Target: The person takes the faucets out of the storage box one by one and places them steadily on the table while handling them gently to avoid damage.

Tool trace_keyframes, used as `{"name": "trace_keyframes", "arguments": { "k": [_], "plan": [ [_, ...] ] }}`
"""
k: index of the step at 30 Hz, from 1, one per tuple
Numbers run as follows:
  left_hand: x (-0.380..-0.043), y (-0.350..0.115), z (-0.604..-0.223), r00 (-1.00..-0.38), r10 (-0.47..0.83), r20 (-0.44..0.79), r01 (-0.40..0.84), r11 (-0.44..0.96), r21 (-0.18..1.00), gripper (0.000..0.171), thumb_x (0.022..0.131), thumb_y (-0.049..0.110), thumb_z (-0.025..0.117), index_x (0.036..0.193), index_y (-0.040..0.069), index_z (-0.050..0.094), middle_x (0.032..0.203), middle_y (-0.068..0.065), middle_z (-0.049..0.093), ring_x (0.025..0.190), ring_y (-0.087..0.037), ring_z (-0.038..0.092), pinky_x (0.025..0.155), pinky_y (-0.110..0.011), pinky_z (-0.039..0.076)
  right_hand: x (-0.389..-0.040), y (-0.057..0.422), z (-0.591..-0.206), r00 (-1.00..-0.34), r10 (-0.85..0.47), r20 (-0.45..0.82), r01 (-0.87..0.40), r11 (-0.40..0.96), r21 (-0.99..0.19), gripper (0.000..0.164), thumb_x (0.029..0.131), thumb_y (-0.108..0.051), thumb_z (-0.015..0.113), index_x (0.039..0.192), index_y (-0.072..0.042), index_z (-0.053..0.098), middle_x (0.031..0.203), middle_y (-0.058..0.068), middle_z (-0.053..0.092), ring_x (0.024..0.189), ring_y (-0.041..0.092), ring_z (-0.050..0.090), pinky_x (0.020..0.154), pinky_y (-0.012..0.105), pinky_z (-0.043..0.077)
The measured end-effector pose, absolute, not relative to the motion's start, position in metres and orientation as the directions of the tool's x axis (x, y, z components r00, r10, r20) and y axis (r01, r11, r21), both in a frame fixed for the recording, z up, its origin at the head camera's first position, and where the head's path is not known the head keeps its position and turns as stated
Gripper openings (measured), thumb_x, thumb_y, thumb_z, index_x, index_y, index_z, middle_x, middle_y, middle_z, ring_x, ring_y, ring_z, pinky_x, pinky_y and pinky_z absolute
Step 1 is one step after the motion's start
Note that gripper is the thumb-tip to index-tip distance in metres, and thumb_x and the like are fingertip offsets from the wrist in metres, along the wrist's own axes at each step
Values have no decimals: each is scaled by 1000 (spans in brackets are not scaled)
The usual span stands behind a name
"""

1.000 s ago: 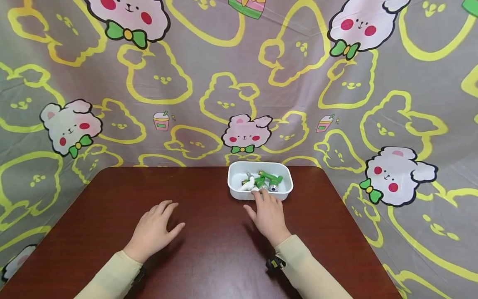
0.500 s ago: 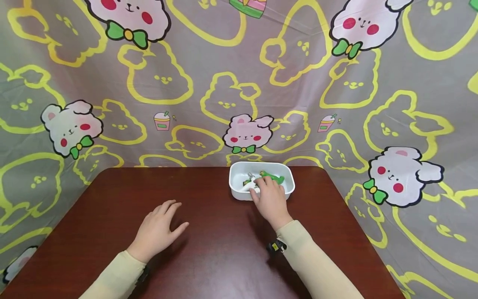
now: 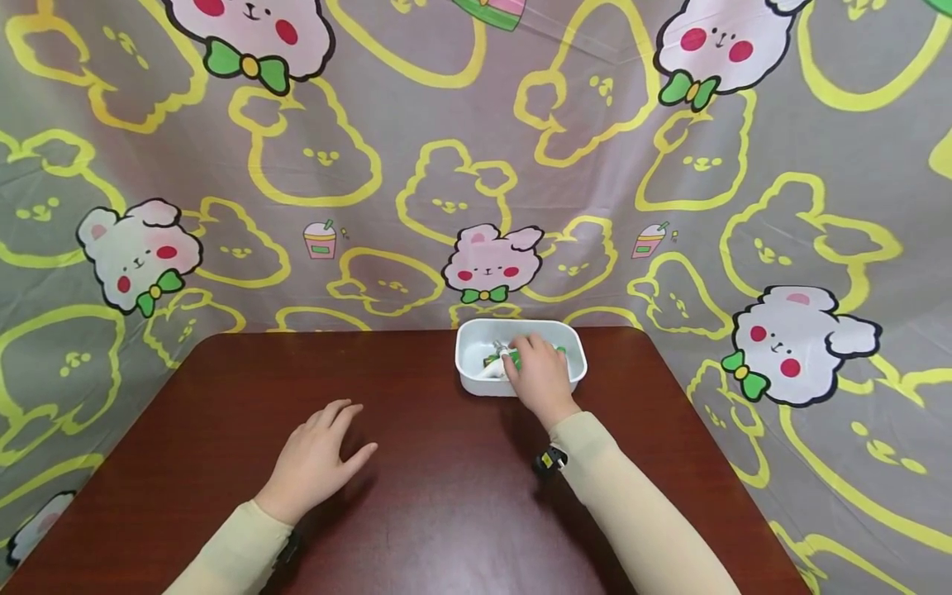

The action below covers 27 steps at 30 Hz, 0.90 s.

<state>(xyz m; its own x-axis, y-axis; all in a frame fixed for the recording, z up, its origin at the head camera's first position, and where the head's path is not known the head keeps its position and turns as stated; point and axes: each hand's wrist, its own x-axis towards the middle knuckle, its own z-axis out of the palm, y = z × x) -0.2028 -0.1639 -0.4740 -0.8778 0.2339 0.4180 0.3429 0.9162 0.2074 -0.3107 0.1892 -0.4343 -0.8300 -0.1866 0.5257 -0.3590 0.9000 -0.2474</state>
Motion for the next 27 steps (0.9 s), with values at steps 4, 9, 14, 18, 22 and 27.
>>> {"name": "trace_keyframes", "arguments": {
  "k": [4,9,14,18,22,27],
  "plan": [
    [-203,-165,-473,-880,238,411,341,919,199,66,90,51,75,137,7,62,136,-17,61,118,-38,63,91,-58,53,-317,189,-431,-828,-202,523,-366,901,-233,24,97,-26,70,110,-6,73,106,13,70,96,39,68,79,56,52],
    [-203,-166,-473,-887,225,403,330,919,214,66,90,50,76,138,6,61,136,-18,60,118,-39,63,91,-59,53,-326,188,-428,-856,-236,459,-364,907,-213,26,96,-31,71,106,-7,73,102,12,72,95,33,69,78,54,53],
    [-203,-167,-475,-893,220,393,325,920,222,66,90,50,76,138,6,61,137,-18,60,117,-39,64,90,-59,54,-333,186,-427,-898,-267,349,-356,907,-224,28,95,-34,74,102,-7,74,96,11,72,83,27,68,73,48,55],
    [-203,-166,-475,-891,225,394,327,921,213,66,90,49,76,138,6,61,136,-18,60,116,-39,64,89,-58,54,-337,185,-428,-924,-279,261,-342,908,-241,31,92,-37,76,102,-7,74,98,11,72,82,26,67,73,46,56],
    [-204,-166,-476,-889,230,396,330,922,203,65,90,48,77,137,6,61,136,-18,61,115,-39,65,88,-58,54,-340,184,-429,-933,-289,216,-335,916,-220,32,89,-39,79,100,-9,74,96,7,72,82,28,68,73,48,57],
    [-205,-165,-477,-889,236,393,335,920,204,65,90,45,78,138,6,61,136,-18,61,115,-38,65,87,-58,55,-344,185,-428,-938,-304,165,-332,924,-187,33,88,-41,78,97,-9,73,92,7,72,79,29,68,70,48,56]
  ]
}}
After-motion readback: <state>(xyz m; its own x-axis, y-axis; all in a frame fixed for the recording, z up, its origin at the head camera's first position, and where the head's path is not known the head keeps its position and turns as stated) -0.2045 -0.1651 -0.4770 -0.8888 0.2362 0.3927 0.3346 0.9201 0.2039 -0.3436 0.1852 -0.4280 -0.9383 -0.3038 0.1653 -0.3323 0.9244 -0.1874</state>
